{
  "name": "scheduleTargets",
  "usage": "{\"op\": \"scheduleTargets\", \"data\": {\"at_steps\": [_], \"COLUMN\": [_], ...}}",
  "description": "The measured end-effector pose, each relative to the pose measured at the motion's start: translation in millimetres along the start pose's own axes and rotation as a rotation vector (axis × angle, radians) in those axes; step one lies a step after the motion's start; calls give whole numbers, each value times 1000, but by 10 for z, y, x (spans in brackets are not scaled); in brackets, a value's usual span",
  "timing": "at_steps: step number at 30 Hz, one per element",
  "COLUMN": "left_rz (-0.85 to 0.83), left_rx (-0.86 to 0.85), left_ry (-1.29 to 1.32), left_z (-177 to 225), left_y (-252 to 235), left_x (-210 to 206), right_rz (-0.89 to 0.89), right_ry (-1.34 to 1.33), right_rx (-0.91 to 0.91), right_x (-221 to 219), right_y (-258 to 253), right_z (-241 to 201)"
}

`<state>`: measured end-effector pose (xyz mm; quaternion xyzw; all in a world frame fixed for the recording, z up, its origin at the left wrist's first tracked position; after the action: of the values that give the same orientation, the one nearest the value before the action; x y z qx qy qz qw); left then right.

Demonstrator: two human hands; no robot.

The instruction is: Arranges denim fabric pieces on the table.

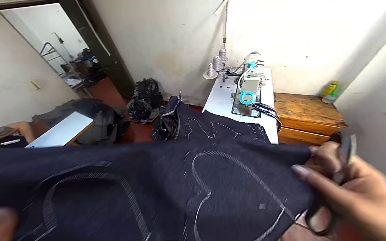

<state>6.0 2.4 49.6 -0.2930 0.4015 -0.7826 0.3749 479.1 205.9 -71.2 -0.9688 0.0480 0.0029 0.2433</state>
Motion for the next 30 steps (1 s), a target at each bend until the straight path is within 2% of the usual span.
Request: {"op": "scheduleTargets", "data": {"at_steps": [3, 5, 7, 9, 11, 14, 16, 19, 21, 22, 24, 25, 27, 28, 29, 30], "left_rz": [150, 89, -70, -238, -433, -664, -691, -733, -867, -929, -975, -915, -619, -473, -411, -479], "left_rx": [-101, -56, 71, 183, 268, 451, 519, 666, 745, 770, 750, 650, 273, 71, -36, -44], "left_ry": [-9, 56, -16, -156, -314, -540, -624, -623, -622, -600, -534, -516, -443, -364, -248, -182], "left_z": [-524, -637, -830, -1194, -1662, -2279, -2475, -2654, -2702, -2732, -2814, -2825, -2771, -2756, -2791, -2877], "left_y": [-370, -505, -438, -232, 67, 519, 605, 459, 312, 252, 116, 20, -37, 147, 477, 911], "left_x": [-849, -1524, -2192, -2794, -3348, -3829, -3908, -3948, -4023, -4030, -3887, -3709, -3210, -2947, -2734, -2606], "right_rz": [49, 136, 197, 205, 159, 32, -7, -95, -180, -229, -306, -313, -345, -376, -406, -432], "right_ry": [213, 363, 636, 804, 897, 952, 966, 774, 672, 686, 793, 821, 843, 863, 891, 922], "right_rx": [124, 192, 207, 60, -88, -335, -359, -258, -244, -244, -224, -203, -187, -189, -190, -189], "right_x": [497, 651, 626, 539, 427, 122, -400, -1720, -2526, -2806, -3072, -3097, -3070, -3052, -3043, -3043], "right_y": [-482, -752, -1008, -1271, -1466, -1390, -1192, -870, -726, -677, -626, -626, -676, -696, -719, -739], "right_z": [24, 187, 416, 890, 1558, 2441, 2558, 2340, 2226, 2228, 2324, 2365, 2378, 2367, 2357, 2347]}}
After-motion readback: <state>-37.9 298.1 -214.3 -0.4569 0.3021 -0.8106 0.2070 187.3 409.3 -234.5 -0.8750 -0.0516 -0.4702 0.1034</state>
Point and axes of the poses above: each hand's wrist, its own y-axis away from the middle knuckle, its own x-axis out of the back of the hand, z = x × y, the point moved 6 cm from there along -y, towards the middle knuckle, and after that the axes turned 11 degrees about z, right-handed, at the moved point
